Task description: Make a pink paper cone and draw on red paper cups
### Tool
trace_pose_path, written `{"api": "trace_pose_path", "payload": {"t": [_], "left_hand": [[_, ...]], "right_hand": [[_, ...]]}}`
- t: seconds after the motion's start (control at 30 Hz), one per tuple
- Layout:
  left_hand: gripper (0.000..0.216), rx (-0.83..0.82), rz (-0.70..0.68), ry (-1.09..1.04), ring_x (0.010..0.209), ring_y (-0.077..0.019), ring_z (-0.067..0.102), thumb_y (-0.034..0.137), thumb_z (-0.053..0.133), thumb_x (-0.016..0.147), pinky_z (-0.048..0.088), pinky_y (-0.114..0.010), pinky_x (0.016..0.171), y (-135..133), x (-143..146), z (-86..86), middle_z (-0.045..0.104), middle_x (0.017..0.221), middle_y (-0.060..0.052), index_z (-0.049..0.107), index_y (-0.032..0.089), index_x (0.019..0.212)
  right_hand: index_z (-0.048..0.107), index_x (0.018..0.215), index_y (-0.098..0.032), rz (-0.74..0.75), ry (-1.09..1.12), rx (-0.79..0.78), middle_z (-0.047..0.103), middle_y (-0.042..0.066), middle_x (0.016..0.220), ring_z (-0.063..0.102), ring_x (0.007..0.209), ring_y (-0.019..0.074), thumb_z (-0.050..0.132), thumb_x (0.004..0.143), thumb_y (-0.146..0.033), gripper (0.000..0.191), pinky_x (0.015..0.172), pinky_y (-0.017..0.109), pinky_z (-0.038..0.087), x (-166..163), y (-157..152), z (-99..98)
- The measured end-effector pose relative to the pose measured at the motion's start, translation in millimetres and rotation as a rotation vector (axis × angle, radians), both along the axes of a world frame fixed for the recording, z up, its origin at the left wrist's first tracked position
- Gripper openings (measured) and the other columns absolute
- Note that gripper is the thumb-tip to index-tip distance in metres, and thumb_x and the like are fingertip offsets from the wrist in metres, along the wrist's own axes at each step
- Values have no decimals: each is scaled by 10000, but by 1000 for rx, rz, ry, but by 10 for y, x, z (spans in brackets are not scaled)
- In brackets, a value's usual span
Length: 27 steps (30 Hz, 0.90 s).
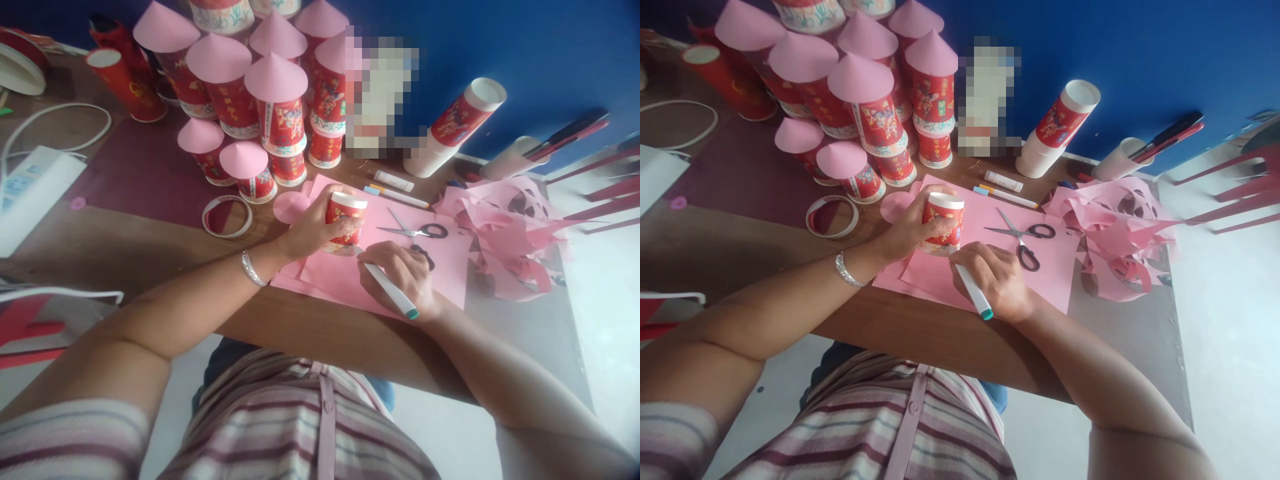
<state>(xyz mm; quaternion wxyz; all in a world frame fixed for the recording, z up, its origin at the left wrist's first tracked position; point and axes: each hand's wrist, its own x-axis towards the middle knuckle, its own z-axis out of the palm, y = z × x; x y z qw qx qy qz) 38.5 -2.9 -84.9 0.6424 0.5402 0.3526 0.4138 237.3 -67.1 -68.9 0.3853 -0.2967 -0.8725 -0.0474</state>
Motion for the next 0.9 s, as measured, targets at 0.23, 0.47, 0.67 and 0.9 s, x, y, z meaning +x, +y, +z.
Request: {"api": "trace_pose_path", "payload": {"t": [0.23, 0.47, 0.67, 0.9], "left_hand": [[523, 42, 34, -4, 1004, -188, 637, 383, 821, 783, 552, -371, 890, 28, 0, -13, 638, 1136, -54, 544, 225, 1198], [518, 53, 25, 10, 1022, -197, 627, 402, 803, 805, 545, -380, 900, 21, -8, 1, 613, 1169, -67, 529, 219, 1205], [505, 58, 27, 14, 1061, -220, 623, 394, 790, 808, 537, -423, 942, 16, -4, 8, 606, 1178, -65, 523, 223, 1201], [506, 59, 19, 2, 1030, -194, 623, 380, 787, 807, 544, -401, 932, 21, -2, 9, 605, 1151, -53, 517, 222, 1206]], "right_hand": [[575, 1064, -194, 12, -2, -11, 695, 0, 818, 677, 664, 128, 631, 907, -59, 215, 555, 248, 537, -10, -11, 12], [564, 1047, -206, 12, 1, -10, 682, -10, 803, 666, 643, 121, 617, 906, -48, 219, 543, 241, 533, -34, -18, 41], [578, 1050, -183, 27, 1, -18, 691, 5, 812, 675, 654, 130, 638, 885, -42, 225, 550, 245, 530, -27, -28, 27], [580, 1040, -195, 14, -4, -23, 696, -5, 809, 666, 648, 122, 625, 908, -64, 192, 558, 245, 536, -30, -43, 7]]}}
